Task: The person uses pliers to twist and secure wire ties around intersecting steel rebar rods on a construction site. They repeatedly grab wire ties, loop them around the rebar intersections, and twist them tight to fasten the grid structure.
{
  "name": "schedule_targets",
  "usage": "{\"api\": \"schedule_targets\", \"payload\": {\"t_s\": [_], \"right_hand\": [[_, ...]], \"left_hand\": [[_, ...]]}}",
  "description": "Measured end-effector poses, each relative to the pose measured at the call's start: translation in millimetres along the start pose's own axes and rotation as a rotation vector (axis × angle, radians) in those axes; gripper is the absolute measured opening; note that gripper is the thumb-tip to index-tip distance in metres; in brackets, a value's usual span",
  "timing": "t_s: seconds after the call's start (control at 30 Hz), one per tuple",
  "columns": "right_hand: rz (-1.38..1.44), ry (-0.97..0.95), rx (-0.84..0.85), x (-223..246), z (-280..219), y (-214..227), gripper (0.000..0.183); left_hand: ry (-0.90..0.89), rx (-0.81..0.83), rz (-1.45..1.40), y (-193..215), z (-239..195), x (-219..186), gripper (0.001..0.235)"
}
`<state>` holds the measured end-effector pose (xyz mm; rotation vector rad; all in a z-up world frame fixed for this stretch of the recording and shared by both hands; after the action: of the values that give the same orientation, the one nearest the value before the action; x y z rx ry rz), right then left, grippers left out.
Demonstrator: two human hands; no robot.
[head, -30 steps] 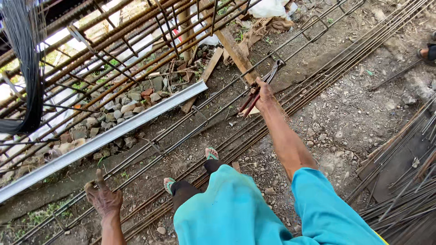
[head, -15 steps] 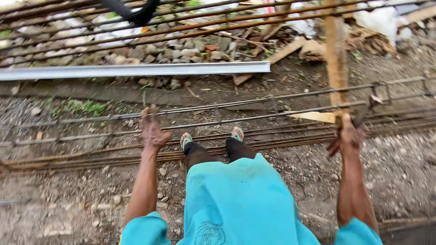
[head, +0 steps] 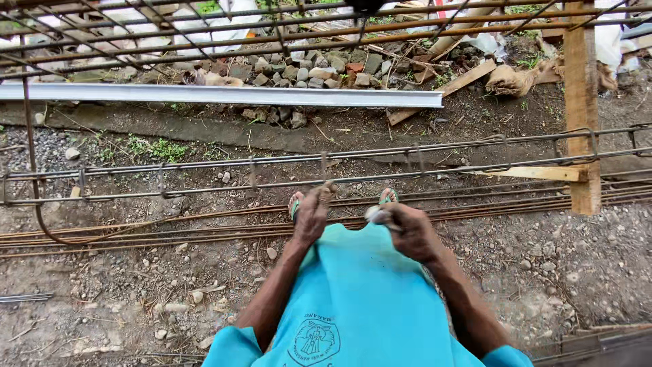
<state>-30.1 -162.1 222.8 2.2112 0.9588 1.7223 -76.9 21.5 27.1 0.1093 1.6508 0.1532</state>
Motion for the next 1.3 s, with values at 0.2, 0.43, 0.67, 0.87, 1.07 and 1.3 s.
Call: {"api": "schedule_targets", "payload": {"t_s": [0.2,0.43,0.67,0.87,1.07,1.3], "right_hand": [[-0.223,-0.081,0.139,-25,-11,-103,0.027],[-0.028,-0.199,0.213,-42,-16,-146,0.005],[0.201,-0.513,-0.098,-83,23,-109,0.021],[0.299,-0.52,-0.21,-123,6,-70,0.021],[0.092,-0.606,-0.085,-141,-26,-76,0.02],[0.099,-0.573,-0.149,-129,30,-121,0.034]], "left_hand": [[0.083,-0.257,-0.929,76,-19,-45,0.059],[0.131,-0.2,-0.798,52,-13,0,0.025],[-0.434,0.15,0.529,76,50,-29,0.064],[-0.345,0.74,0.899,47,93,-17,0.105],[-0.594,0.701,0.991,35,108,30,0.107],[-0.56,0.398,0.916,47,80,-6,0.091]]}}
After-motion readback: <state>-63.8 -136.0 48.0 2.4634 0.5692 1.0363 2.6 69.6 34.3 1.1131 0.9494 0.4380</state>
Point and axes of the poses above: each hand's wrist, its own z-axis towards the middle knuckle, its own y-axis out of the back of the hand, x = y × z, the point moved 6 cm from there along z, towards the middle knuckle, and after that the axes turned 15 degrees about -y, right-handed, at the moved point
